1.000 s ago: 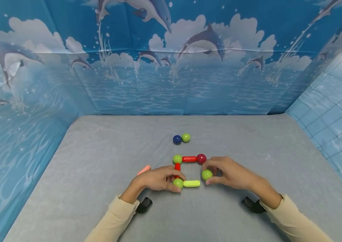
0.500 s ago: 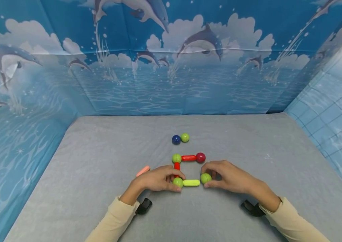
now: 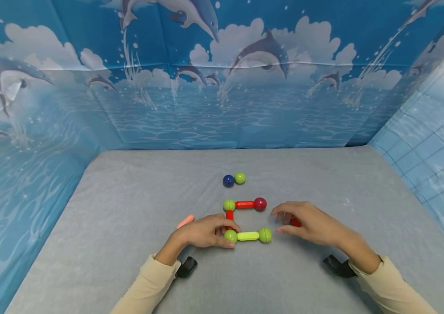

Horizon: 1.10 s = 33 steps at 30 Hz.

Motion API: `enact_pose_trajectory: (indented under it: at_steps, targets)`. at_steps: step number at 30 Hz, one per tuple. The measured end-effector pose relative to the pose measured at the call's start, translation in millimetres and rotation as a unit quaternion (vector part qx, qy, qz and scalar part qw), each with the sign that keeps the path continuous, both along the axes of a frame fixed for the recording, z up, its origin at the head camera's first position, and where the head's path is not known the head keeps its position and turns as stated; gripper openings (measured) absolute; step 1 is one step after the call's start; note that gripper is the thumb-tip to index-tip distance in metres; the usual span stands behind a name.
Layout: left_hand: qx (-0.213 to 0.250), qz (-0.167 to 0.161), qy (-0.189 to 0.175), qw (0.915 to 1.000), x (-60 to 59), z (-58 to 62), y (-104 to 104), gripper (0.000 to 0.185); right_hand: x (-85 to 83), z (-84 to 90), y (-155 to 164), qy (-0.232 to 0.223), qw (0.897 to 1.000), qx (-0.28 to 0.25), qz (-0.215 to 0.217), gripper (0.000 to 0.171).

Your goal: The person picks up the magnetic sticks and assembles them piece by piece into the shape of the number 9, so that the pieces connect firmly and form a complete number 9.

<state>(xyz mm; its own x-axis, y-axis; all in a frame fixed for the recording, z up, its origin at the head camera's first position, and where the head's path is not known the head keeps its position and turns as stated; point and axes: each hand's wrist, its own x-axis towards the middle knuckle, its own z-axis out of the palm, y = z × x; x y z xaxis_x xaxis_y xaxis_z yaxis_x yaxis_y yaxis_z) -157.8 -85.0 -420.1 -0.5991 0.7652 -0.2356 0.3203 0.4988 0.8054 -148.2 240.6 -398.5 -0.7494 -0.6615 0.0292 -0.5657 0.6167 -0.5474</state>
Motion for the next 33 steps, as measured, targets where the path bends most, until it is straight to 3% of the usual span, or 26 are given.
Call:
enact_pose_trajectory:
  at_steps: [8, 14, 25, 33]
  targets:
    - [0.005, -0.002, -0.001, 1.0000, -0.5, -0.7, -0.9, 0.034, -4.5, 1.2, 23.2, 0.022, 0.998, 0.028, -0.047, 0.035]
    - [0.008, -0.003, -0.001, 1.0000, -0.7, -1.3, -1.1, 0.034, -6.2, -1.9, 30.1, 0.018, 0.997, 0.064, -0.043, 0.042]
    - [0.009, -0.003, -0.003, 0.9999, -1.7, -5.0, 0.3, 0.034, -8.2, -6.4, 38.4, -0.030, 0.996, 0.075, -0.041, 0.050]
    - [0.010, -0.002, -0.007, 0.9999, -1.1, -3.6, 0.1, 0.035, -13.1, -7.6, 28.4, -0.016, 0.996, 0.072, -0.060, 0.053]
